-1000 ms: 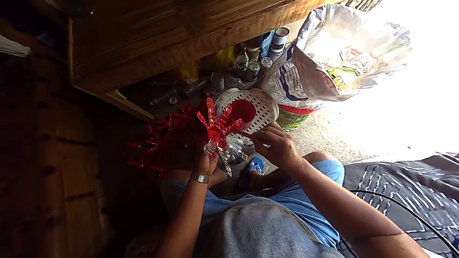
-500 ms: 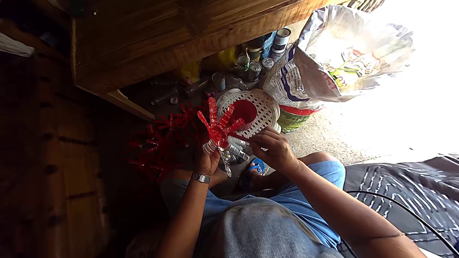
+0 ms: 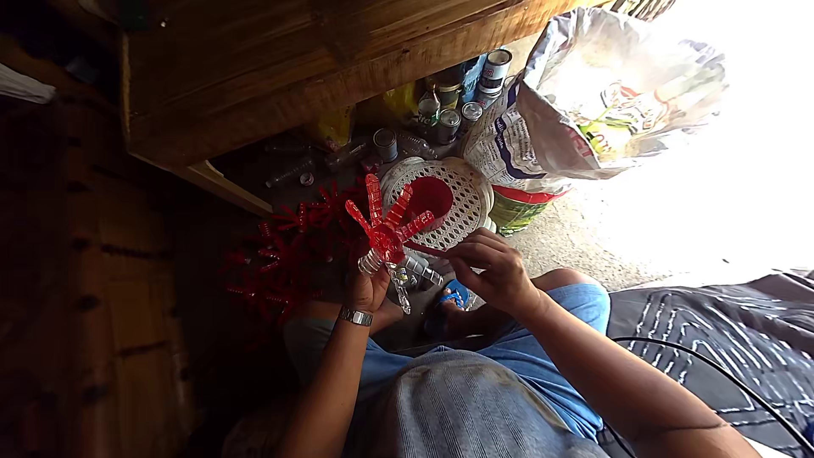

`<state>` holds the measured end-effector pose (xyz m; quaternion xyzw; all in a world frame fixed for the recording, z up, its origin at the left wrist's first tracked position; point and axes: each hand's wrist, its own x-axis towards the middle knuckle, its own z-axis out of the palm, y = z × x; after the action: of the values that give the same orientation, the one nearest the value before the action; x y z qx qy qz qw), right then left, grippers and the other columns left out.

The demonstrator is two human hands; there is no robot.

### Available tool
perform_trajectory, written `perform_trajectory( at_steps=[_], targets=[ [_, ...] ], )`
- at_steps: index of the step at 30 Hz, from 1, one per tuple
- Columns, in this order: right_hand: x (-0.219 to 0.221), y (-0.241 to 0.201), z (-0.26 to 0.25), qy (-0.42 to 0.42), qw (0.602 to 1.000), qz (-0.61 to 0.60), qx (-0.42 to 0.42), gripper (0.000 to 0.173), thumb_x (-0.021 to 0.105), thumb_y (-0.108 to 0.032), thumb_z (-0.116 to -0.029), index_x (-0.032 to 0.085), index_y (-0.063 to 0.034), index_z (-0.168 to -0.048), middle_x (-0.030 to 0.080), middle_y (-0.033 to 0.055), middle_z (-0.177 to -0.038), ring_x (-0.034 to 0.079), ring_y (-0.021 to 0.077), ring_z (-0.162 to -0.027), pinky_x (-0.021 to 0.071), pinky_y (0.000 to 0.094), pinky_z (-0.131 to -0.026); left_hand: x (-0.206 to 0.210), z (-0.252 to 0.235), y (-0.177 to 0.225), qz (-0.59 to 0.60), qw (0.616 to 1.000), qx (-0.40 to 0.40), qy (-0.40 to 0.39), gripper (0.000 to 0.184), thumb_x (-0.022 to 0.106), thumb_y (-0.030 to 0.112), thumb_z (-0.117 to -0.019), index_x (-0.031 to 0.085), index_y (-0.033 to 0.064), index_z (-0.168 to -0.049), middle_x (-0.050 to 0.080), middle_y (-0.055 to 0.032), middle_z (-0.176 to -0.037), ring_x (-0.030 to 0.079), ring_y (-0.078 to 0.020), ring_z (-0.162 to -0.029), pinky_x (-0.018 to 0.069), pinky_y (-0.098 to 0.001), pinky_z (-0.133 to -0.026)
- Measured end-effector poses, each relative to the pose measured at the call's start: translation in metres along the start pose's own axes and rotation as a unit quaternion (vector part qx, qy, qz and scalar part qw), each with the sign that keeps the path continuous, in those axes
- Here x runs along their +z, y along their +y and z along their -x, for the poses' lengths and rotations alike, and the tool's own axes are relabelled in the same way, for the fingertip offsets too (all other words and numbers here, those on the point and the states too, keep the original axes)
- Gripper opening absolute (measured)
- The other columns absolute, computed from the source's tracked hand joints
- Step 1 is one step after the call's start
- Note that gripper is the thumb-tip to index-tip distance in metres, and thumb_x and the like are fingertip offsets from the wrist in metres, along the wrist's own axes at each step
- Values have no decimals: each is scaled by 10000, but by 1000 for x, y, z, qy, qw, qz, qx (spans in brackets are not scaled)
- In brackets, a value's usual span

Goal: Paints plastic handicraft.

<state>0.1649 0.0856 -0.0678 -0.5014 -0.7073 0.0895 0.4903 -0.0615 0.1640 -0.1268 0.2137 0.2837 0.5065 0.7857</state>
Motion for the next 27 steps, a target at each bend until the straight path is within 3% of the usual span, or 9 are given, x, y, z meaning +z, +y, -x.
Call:
perform_trajectory(
  at_steps=[3,8,11,16,19,22,25,27],
  targets=[
    [-16,2,-8,42,999,13,2,185,641,-168,-970,774,-39,-971,732,40,-911,670,98,-884,572,257,-781,0,3,1,27,1000,6,4,469,884,315,-755,650,104,-1102,731,-74,-992,719,-178,-935,598,-367,-883],
    [-42,18,-41,58,989,121,58,200,644,-173,-979,762,-19,-1024,719,94,-912,676,171,-865,575,323,-797,0,5,5,76,997,23,-2,301,800,295,-828,699,84,-1017,738,-106,-954,729,-223,-910,604,-420,-868],
    [-39,43,-66,-17,982,128,140,219,627,-216,-1004,747,-37,-1042,732,115,-965,695,251,-932,574,437,-846,-7,5,6,77,997,32,-7,315,728,333,-880,679,80,-1059,729,-128,-999,720,-259,-948,589,-465,-893],
    [-3,91,-98,-188,959,133,166,211,633,-219,-975,767,-61,-1011,728,144,-977,653,374,-1048,515,596,-896,-7,12,19,116,993,22,-29,334,645,342,-945,648,67,-1133,713,-168,-1092,697,-324,-1039,551,-519,-957],
    [15,101,-107,-254,933,164,195,212,687,-248,-962,784,-71,-1026,682,165,-1024,608,394,-1100,501,602,-903,-13,15,28,128,990,23,-52,346,808,278,-819,716,60,-1071,738,-172,-1060,722,-319,-1009,567,-494,-958],
    [19,104,-110,-271,930,165,187,177,697,-196,-958,781,-48,-1005,688,180,-1033,607,413,-1104,493,621,-917,-24,16,35,83,990,27,-113,479,887,376,-711,747,121,-1092,747,-103,-1114,716,-236,-1059,556,-391,-993],
    [16,105,-106,-279,933,158,164,163,693,-193,-957,786,-68,-1006,713,153,-1024,638,384,-1094,508,607,-930,-25,15,42,82,989,32,-119,411,814,416,-803,747,117,-1078,755,-106,-1065,727,-225,-1008,581,-368,-933],
    [8,97,-101,-243,948,136,153,150,687,-175,-960,780,-65,-1001,723,145,-998,653,369,-1060,509,587,-930,-13,13,45,103,994,21,-38,362,561,437,-961,690,101,-995,736,-133,-965,727,-253,-894,608,-405,-810]
  ],
)
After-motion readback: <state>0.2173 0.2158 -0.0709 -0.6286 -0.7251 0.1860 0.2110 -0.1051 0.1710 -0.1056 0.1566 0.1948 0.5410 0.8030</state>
